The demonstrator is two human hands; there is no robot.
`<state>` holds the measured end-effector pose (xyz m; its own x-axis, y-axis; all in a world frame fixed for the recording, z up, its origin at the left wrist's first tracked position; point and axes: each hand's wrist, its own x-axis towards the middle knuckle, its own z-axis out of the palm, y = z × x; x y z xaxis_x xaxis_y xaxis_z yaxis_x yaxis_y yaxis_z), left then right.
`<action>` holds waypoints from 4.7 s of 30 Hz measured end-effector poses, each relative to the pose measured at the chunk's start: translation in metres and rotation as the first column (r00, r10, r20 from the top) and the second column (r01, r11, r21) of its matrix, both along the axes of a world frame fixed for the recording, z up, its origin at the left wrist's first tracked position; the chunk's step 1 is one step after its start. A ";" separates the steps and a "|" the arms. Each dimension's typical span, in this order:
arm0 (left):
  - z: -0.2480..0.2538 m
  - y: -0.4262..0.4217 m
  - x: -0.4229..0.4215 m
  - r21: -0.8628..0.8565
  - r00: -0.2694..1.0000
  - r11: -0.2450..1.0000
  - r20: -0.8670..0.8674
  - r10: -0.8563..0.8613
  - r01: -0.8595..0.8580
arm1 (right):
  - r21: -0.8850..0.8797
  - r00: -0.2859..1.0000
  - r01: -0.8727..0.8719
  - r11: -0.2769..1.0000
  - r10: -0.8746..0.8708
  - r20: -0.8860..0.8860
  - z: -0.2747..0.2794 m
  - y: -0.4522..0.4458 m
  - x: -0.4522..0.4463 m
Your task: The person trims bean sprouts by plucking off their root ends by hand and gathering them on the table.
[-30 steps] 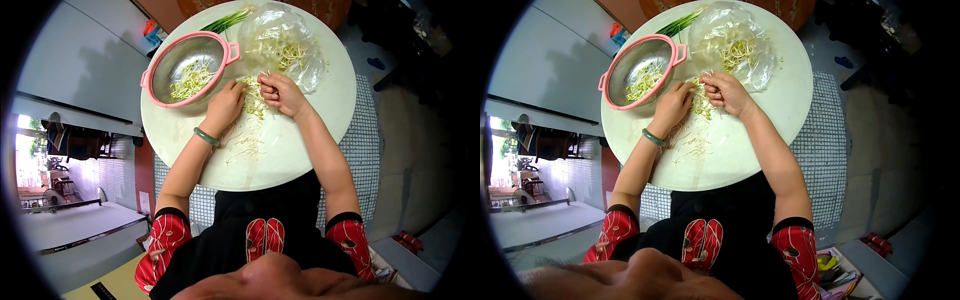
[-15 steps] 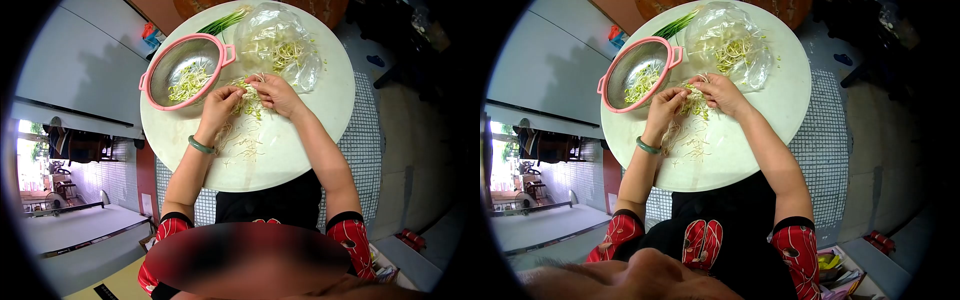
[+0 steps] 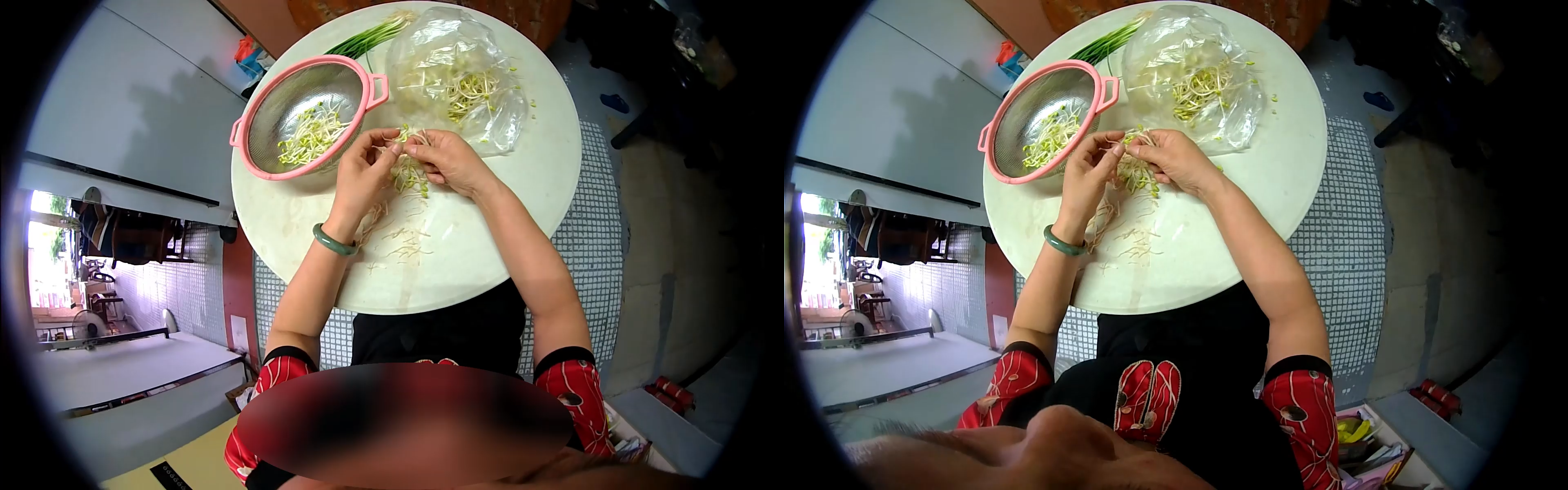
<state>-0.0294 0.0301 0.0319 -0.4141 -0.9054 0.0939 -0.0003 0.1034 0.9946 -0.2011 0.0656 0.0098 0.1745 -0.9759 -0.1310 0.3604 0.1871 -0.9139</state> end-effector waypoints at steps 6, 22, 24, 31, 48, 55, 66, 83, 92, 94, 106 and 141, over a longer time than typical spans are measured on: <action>-0.003 0.001 0.004 0.001 0.999 0.999 -0.022 -0.042 0.042 | 0.020 1.000 -0.023 1.000 0.023 0.007 0.003 0.002 0.001; -0.002 0.006 0.008 -0.687 0.789 0.649 0.576 0.214 0.326 | -0.140 0.698 -0.001 0.990 0.101 0.709 -0.012 -0.012 -0.035; -0.001 -0.001 -0.003 -0.724 0.728 0.592 0.611 0.309 0.356 | -0.133 0.725 0.046 0.990 0.059 0.687 -0.010 -0.012 -0.035; -0.015 -0.020 -0.007 -0.760 0.653 0.544 0.618 0.437 0.356 | -0.024 0.729 0.053 0.998 -0.023 0.684 -0.004 -0.009 -0.034; -0.007 -0.002 -0.004 0.109 0.979 0.981 0.107 -0.172 0.160 | -0.002 0.985 0.112 0.994 -0.111 0.135 0.007 0.002 -0.003; -0.006 0.000 -0.005 0.158 0.978 0.976 0.116 -0.172 0.152 | -0.015 0.997 0.052 0.999 -0.051 0.062 0.003 0.001 -0.007; -0.001 -0.004 -0.009 0.073 0.993 0.996 -0.111 -0.041 0.049 | -0.033 1.000 -0.031 0.999 0.030 -0.008 0.009 0.005 -0.005; -0.001 0.011 0.015 -0.216 0.999 0.976 0.025 -0.030 0.035 | -0.037 0.976 -0.217 0.976 0.217 0.018 0.014 0.012 -0.001; 0.005 0.001 0.044 -0.199 0.816 0.896 0.523 -0.246 0.397 | -0.110 0.815 -0.096 0.989 0.142 0.562 0.010 0.001 -0.029; 0.004 0.001 0.038 -0.347 0.765 0.876 0.642 -0.038 0.335 | -0.090 0.768 -0.055 0.994 0.100 0.632 0.008 -0.001 -0.030; -0.011 -0.021 0.019 -0.574 0.798 0.797 0.562 0.217 0.187 | 0.066 0.851 0.065 0.996 -0.090 0.517 0.009 0.001 -0.024; -0.009 0.016 -0.005 0.274 0.994 0.960 -0.109 -0.020 0.049 | 0.009 0.995 0.035 0.999 -0.034 -0.094 0.012 0.007 -0.004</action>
<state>-0.0345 0.0458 0.0233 -0.4466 -0.8875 -0.1134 0.1031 -0.1769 0.9788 -0.2049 0.0730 0.0216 0.1270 -0.9796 -0.1557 0.2796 0.1859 -0.9420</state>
